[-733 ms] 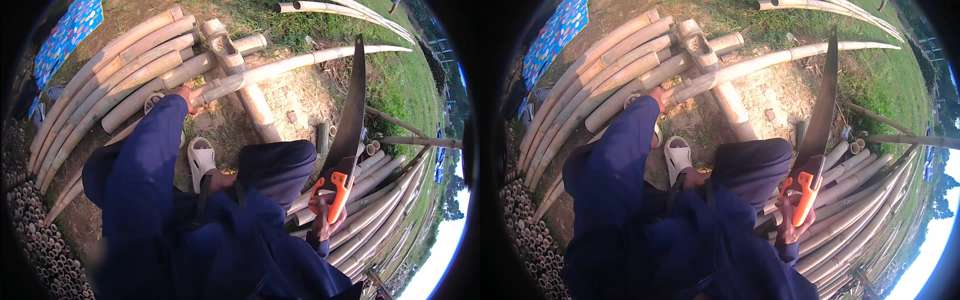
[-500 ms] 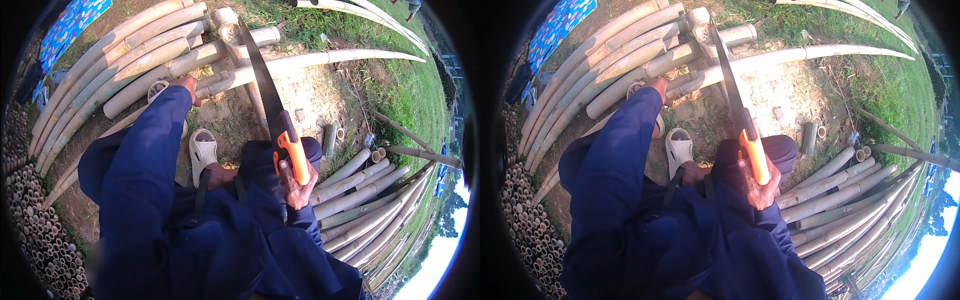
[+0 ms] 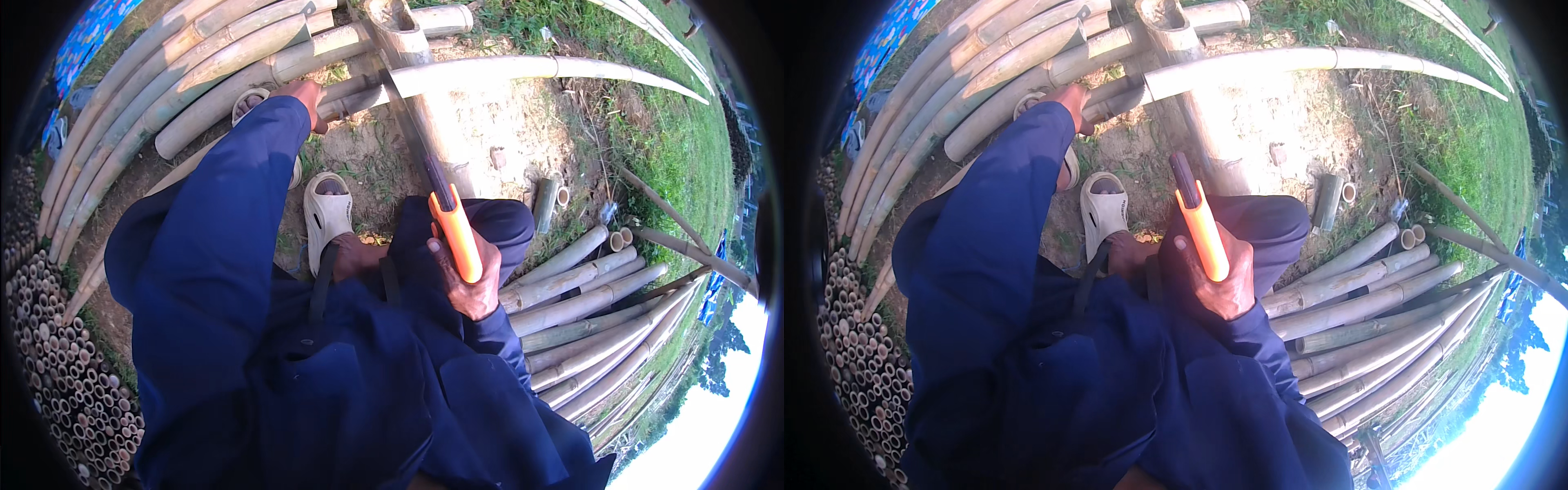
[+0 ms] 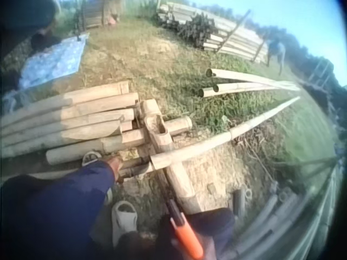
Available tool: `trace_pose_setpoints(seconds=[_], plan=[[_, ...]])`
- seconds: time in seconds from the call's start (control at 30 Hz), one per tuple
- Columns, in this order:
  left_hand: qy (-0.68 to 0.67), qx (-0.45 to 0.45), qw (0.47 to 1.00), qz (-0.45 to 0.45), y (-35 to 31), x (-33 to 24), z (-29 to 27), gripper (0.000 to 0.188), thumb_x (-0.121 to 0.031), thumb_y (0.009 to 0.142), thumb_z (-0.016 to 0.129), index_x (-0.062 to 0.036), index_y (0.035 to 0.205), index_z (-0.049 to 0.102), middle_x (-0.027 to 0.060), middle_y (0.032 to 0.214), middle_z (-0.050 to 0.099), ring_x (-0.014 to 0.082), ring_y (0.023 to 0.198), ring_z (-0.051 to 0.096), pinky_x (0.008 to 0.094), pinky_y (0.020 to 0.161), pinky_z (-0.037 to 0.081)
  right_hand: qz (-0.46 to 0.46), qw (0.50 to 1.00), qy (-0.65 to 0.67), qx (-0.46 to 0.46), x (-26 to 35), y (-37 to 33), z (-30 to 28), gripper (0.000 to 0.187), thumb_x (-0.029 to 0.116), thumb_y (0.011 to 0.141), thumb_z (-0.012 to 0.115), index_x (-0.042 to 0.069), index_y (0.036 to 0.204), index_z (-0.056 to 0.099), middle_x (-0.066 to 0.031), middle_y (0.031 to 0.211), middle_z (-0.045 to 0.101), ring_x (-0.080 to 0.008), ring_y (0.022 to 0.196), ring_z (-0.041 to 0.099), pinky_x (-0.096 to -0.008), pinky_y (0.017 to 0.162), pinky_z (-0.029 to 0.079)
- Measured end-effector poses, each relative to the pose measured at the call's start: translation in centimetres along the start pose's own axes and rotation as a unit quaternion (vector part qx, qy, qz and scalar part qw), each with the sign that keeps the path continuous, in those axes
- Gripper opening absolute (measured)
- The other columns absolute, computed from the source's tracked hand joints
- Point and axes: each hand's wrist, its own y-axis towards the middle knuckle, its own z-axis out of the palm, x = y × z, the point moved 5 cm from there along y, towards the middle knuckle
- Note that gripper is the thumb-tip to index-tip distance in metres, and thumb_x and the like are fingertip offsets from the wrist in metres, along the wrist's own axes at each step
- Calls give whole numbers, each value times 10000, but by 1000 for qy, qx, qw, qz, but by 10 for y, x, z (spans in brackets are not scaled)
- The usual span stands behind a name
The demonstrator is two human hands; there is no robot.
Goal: The person sits on the ground and uses a hand saw to cut bamboo poles into shorter sections. They repeatedly position a pole on a support, saw through it, then move the cut piece aside and select another pole to cut.
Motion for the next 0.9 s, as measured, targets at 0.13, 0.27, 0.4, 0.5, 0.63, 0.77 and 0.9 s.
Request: trace_pose_setpoints(seconds=[0.13, 0.27, 0.4, 0.5, 0.63, 0.77, 0.9], plan=[[-9, 23, 1000, -6, -1, 1, -6, 669, -354, 745, 936, -15, 1267, 693, 237, 1209, 725, 387, 1156, 702, 448, 982, 559, 105, 993, -29, 49, 10, -32, -18, 327, 45, 935, 757, -55, 1238, 689, -116, 1019, 771, -142, 924, 711, -272, 846, 532], [-5, 9, 1000, 15, 4, -6, -2, 719, -355, 747, 932, -31, 1330, 663, 234, 1247, 712, 390, 1182, 689, 454, 1005, 549, 3, 1000, -7, 15, -4, 37, 13, 191, 113, 937, 755, -48, 995, 669, -141, 735, 664, -174, 631, 557, -340, 633, 500], [-4, 4, 1000, 13, -3, -2, 0, 739, -341, 736, 934, -44, 1350, 652, 220, 1259, 711, 387, 1187, 686, 457, 1023, 541, 16, 999, 16, 26, -9, 51, 20, 196, 121, 935, 767, -35, 939, 646, -102, 685, 605, -144, 633, 495, -343, 615, 476], [-15, -1, 1000, 24, -5, 0, -3, 659, -316, 730, 935, -37, 1276, 692, 217, 1227, 724, 377, 1161, 700, 461, 998, 554, 15, 999, 19, 34, -1, -14, -16, 273, 58, 936, 742, -64, 1177, 700, -124, 887, 747, -161, 835, 717, -314, 773, 559], [-21, -3, 1000, 10, 1, -3, -1, 613, -304, 732, 935, -37, 1237, 713, 223, 1186, 736, 384, 1118, 715, 456, 952, 571, 97, 995, 18, 28, 2, -22, -28, 256, 52, 931, 744, -57, 1160, 710, -124, 924, 762, -169, 846, 733, -305, 767, 566], [-4, -19, 1000, 14, 5, -1, 3, 627, -312, 734, 936, -44, 1253, 709, 212, 1171, 744, 383, 1113, 718, 460, 953, 570, 72, 997, 28, 31, -17, 71, 17, 172, 94, 917, 772, -45, 982, 693, -101, 771, 691, -153, 681, 613, -345, 652, 520], [-15, -14, 999, 26, 4, 2, 2, 646, -328, 727, 938, -43, 1259, 705, 206, 1165, 746, 383, 1109, 719, 460, 961, 567, 0, 1000, -14, 24, -6, 26, 7, 148, 85, 924, 751, -36, 962, 676, -130, 724, 668, -196, 595, 549, -361, 608, 501]])
